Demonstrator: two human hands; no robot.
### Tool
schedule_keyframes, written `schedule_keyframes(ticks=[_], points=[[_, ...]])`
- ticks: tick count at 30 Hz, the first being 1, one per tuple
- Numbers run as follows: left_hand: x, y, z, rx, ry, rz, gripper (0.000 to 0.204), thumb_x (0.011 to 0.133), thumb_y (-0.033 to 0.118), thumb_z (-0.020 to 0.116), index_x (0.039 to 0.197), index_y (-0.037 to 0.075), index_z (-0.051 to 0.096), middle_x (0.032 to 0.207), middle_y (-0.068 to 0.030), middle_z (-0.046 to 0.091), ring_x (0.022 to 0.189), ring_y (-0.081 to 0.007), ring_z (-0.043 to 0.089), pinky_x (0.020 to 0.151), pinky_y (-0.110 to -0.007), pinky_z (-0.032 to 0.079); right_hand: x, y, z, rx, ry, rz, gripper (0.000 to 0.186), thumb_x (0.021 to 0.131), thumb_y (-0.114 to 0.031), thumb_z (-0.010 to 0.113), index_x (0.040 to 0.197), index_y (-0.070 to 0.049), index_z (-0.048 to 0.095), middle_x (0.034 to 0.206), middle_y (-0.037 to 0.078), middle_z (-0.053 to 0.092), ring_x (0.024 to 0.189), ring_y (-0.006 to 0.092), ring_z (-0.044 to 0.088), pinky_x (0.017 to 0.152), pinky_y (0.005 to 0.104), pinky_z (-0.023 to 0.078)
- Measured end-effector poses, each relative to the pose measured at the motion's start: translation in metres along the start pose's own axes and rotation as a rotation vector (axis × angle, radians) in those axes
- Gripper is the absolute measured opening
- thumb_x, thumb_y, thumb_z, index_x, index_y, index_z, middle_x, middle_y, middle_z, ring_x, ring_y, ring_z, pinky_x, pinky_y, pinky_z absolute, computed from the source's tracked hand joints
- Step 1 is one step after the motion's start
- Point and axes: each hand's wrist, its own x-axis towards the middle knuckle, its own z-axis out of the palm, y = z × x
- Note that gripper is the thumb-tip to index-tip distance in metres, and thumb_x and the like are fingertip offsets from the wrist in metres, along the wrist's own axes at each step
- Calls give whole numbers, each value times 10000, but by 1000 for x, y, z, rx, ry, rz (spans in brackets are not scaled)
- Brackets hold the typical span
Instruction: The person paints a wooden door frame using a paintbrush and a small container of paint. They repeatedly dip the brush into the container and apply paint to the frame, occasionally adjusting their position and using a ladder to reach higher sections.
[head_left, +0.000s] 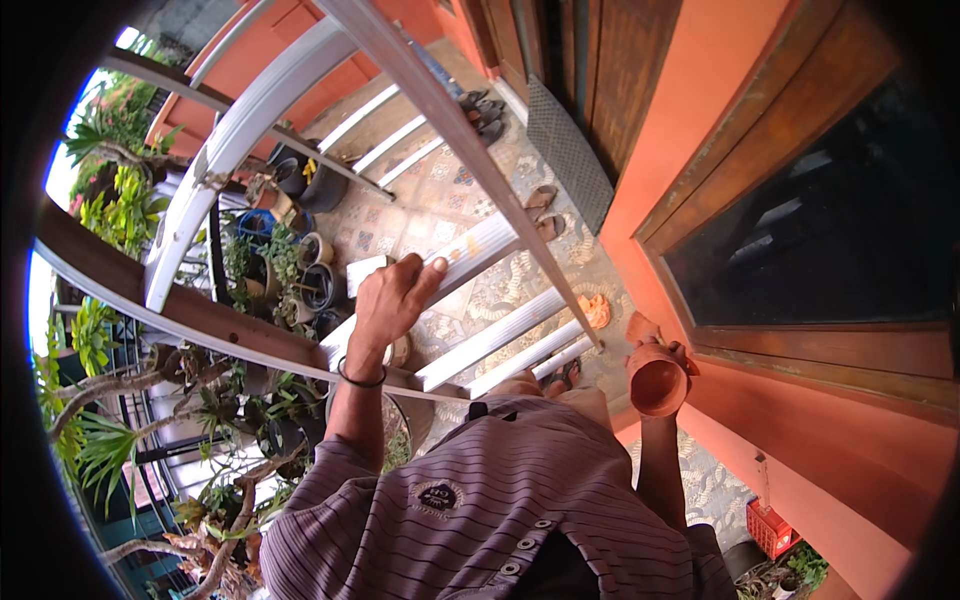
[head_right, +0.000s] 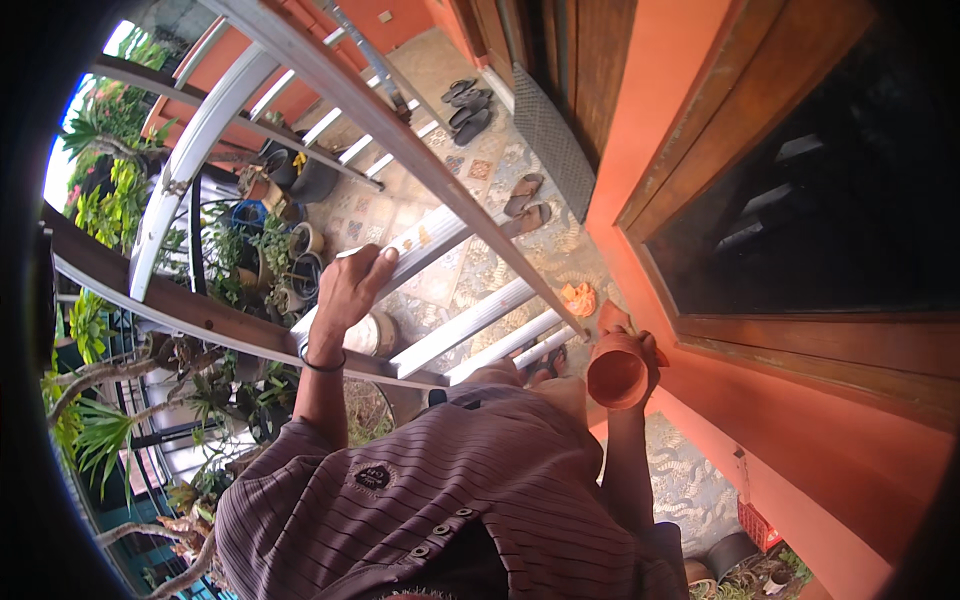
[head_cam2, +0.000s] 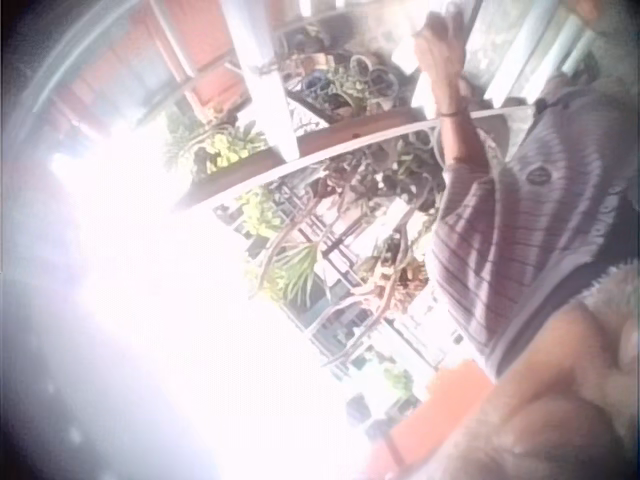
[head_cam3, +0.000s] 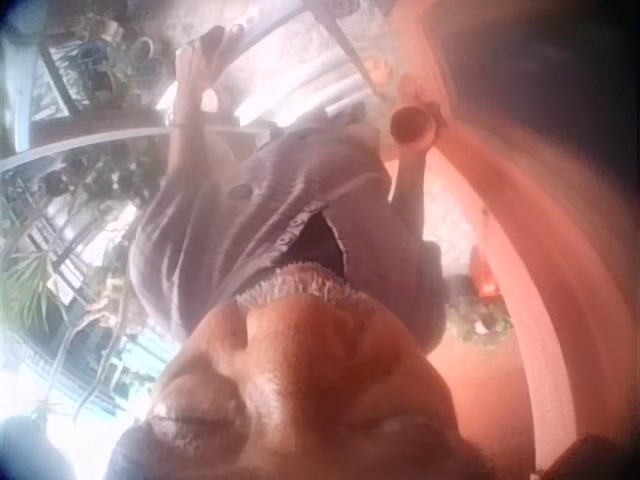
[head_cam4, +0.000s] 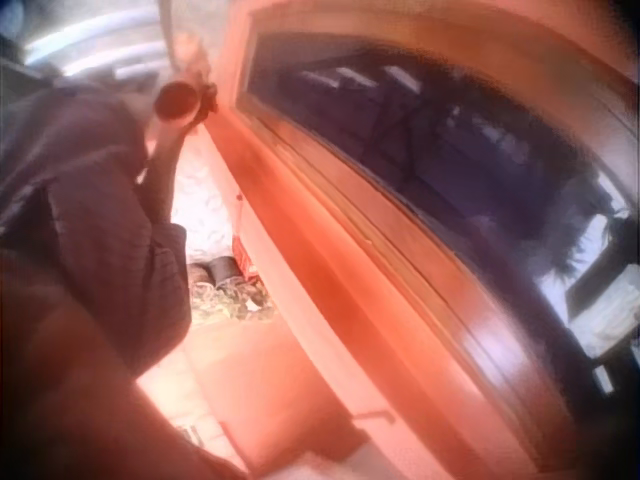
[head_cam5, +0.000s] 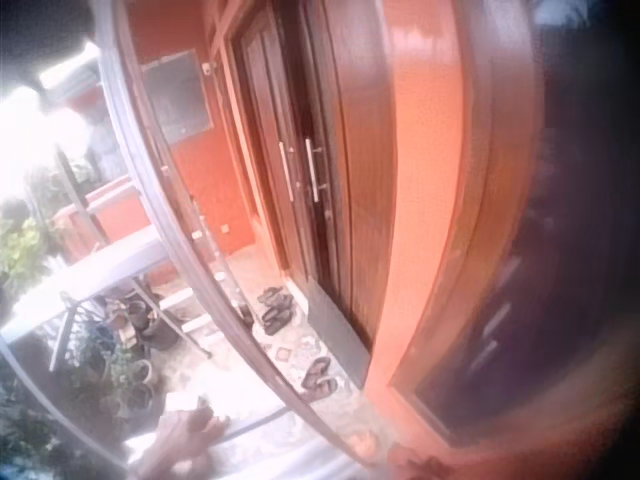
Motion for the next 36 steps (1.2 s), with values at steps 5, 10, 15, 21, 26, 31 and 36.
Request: schedule_keyframes(ticks=[5,10,15,21,26,31,36], points=[[7,-1,4,46,-6,46,657,1060,614,586,766,27,614,648,-219,641,665,-451,679,609,-528,486,-1,0,-2,133,-4,7,285,1096,-474,594,1177,-213,678,1245,144,773,1128,373,756,892,631,631],[-1,5,-4,24,21,136,644,1053,601,608,754,31,620,608,-217,611,612,-445,665,588,-519,491,-3,-12,20,313,133,75,246,1118,-394,573,1107,-175,686,1142,203,770,1051,411,768,909,563,648],[-8,14,-13,-8,-50,100,621,1029,577,666,760,18,646,604,-222,625,621,-439,677,600,-507,509,8,-18,35,274,109,22,274,1115,-393,575,1073,-131,644,1136,218,773,1033,389,779,916,532,654],[-4,15,4,-8,-34,206,602,1022,582,680,818,21,603,608,-221,586,577,-449,614,565,-507,458,1,-24,10,227,80,-111,219,1093,-379,599,1130,-171,657,1153,113,722,1132,325,710,992,543,595],[-5,19,-2,-56,-157,137,663,936,665,759,917,12,645,621,-178,622,603,-384,678,583,-473,514,-17,-32,8,188,37,-124,331,1102,-494,578,1250,-222,697,1418,128,687,1259,383,688,1021,654,564],[-6,21,1,-82,-141,107,672,883,658,817,1036,16,692,707,-175,701,674,-371,737,642,-457,566,-31,-31,19,176,220,-162,306,1101,-473,575,1224,-210,670,1302,120,749,1223,352,717,1012,634,582],[-3,19,5,-65,-97,106,612,884,583,852,996,2,695,704,-178,692,647,-353,720,624,-450,549,-34,-28,-2,199,194,-104,278,1093,-457,595,1216,-221,675,1304,94,741,1203,312,727,1032,601,580]])
